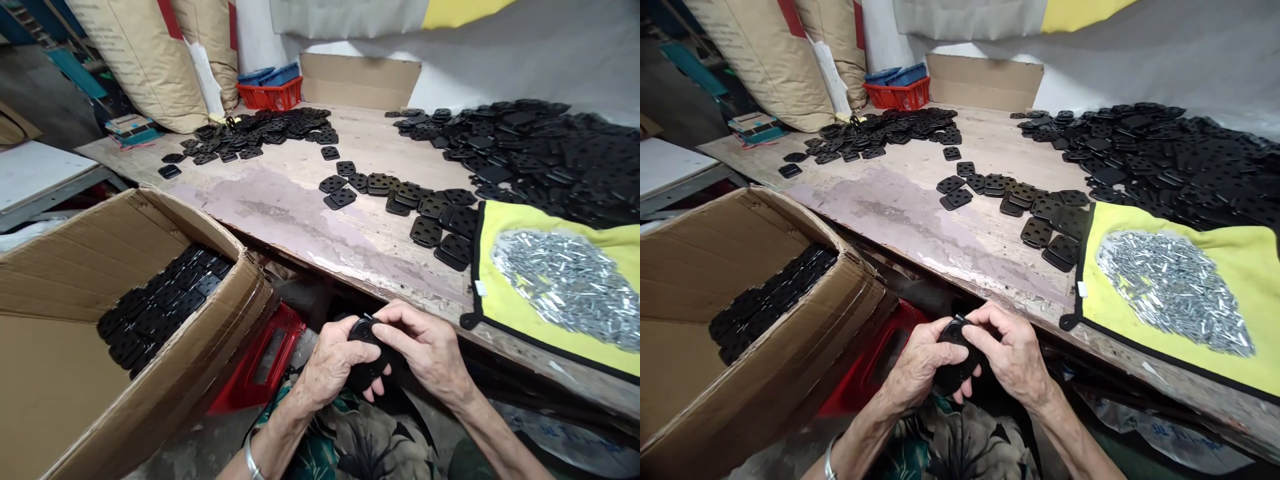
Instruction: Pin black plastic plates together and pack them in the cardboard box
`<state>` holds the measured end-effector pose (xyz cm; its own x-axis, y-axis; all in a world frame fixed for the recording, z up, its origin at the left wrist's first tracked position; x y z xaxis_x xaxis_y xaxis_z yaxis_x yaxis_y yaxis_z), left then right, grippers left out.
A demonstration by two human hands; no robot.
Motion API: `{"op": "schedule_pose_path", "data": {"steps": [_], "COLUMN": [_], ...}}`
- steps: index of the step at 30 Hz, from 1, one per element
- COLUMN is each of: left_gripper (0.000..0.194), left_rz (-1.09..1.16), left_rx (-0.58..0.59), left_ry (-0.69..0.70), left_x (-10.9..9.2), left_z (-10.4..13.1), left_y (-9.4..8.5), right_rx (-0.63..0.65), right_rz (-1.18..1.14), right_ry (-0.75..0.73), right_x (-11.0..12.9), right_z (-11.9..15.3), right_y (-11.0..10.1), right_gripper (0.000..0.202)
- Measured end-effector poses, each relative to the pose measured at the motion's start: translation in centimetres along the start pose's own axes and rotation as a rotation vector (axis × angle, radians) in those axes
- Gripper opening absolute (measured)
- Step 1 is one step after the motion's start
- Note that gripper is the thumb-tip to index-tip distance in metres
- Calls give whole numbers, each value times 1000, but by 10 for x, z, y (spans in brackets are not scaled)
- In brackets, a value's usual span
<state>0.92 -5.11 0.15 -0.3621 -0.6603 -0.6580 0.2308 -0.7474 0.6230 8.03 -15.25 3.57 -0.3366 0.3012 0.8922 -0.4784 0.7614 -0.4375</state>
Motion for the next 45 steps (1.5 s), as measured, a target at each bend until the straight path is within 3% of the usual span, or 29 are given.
{"op": "schedule_pose_path", "data": {"steps": [4, 7, 15, 18, 20, 21, 23, 25, 27, 29, 31, 36, 40, 42, 44, 45], "left_gripper": [28, 29, 34, 33, 26, 23, 20, 18, 18, 18, 17, 14, 9, 8, 7, 7], "left_rz": [80, 109, 153, 165, 162, 165, 175, 184, 208, 236, 256, 289, 318, 342, 378, 399], "left_rx": [34, 39, 66, 122, 118, 102, 69, 51, 50, 49, 49, 56, 59, 75, 109, 125], "left_ry": [-50, -95, -162, -205, -196, -178, -132, -98, -83, -80, -76, -53, -13, -2, -10, -19], "left_x": [3, 2, 9, 14, 14, 13, 11, 9, 10, 11, 12, 13, 10, 10, 11, 13], "left_z": [-3, -2, 9, 2, -6, -9, -15, -19, -21, -23, -24, -24, -24, -26, -28, -29], "left_y": [3, 6, 21, 20, 18, 16, 14, 14, 14, 14, 14, 12, 11, 12, 15, 16], "right_rx": [162, 281, 242, 237, 177, 85, -221, -504, -467, -407, -368, -352, -505, -630, -649, -516], "right_rz": [-3, -23, -305, -269, -154, -49, 290, 787, 1202, 1277, 1279, 1397, 1398, 1183, 712, 501], "right_ry": [-6, -16, 58, 73, 156, 223, 380, 443, 556, 580, 572, 510, 385, 385, 375, 353], "right_x": [-5, -7, -10, -13, -24, -32, -51, -63, -81, -98, -110, -121, -89, -62, -39, -30], "right_z": [-10, -11, 4, 8, 9, 9, 14, 18, 15, 11, 7, 2, 7, 16, 23, 22], "right_y": [-5, -3, 0, -5, -27, -47, -106, -169, -210, -233, -243, -252, -247, -229, -194, -167], "right_gripper": [25, 19, 15, 23, 40, 46, 50, 42, 37, 27, 19, 16, 19, 19, 16, 19]}}
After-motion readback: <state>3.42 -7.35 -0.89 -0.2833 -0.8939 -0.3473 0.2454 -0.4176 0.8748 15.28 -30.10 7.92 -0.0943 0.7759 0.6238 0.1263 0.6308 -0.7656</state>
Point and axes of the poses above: each hand's wrist, its own z-axis away from the middle knuckle, its own y-axis out of the palm, x = y × z, the point moved 5 cm from there along -z, towards the middle knuckle, and after that the axes turned 11 degrees about z, right-handed, at the moved point
